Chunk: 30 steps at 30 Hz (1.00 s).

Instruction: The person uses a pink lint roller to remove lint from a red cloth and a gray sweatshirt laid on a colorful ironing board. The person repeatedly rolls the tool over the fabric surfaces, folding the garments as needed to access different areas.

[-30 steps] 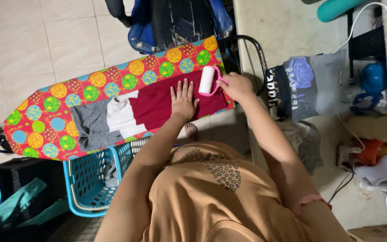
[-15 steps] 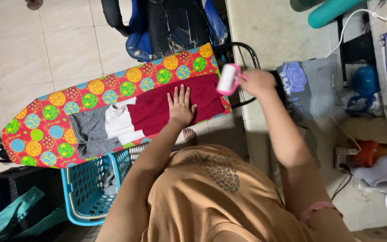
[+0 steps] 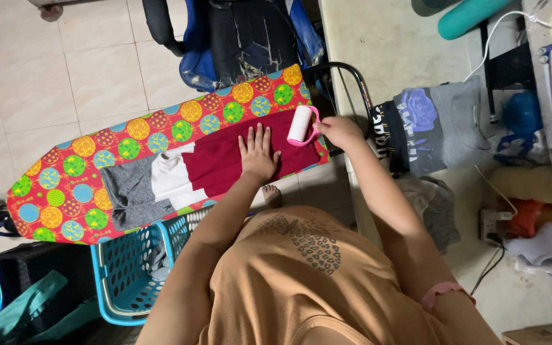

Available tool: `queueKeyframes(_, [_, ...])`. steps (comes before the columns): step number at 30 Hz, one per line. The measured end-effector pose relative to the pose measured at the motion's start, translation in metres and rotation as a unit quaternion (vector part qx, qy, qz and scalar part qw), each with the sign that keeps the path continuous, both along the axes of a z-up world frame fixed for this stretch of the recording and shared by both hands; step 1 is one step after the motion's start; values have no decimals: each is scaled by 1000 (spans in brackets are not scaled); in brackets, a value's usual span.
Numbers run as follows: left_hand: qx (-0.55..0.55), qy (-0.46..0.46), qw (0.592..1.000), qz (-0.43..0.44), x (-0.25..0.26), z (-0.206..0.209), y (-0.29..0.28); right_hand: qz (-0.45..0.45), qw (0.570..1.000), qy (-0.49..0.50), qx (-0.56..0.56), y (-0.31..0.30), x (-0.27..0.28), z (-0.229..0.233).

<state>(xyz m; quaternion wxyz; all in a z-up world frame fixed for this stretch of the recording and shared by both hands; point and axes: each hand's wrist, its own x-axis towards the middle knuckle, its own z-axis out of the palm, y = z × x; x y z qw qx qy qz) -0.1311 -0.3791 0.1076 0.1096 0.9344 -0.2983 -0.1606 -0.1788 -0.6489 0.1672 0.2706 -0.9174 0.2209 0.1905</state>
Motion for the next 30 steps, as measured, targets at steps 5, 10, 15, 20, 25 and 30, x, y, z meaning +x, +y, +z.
queueKeyframes(5, [-4, -10, 1000, 1, 0, -6, 1, -39, 998, 26, -31, -16, -29, 13])
queueKeyframes(10, [-3, -15, 1000, -2, -1, -12, 1, -117, 991, -24, -59, -63, -71, -24])
queueKeyframes(15, [-5, -15, 1000, -2, 0, -14, 1, -222, 950, -217, -36, -75, -79, -105])
queueKeyframes(20, [-6, -15, 1000, -6, 1, -15, 2, -209, 935, -240, -154, -68, -74, -122])
queueKeyframes(25, [-48, -3, 999, 4, 1, -19, 5, -137, 893, -330, -274, -32, -76, -87])
queueKeyframes(30, [-175, -38, 984, 2, -7, -18, 22, -106, 956, -273, -16, 45, -57, -92])
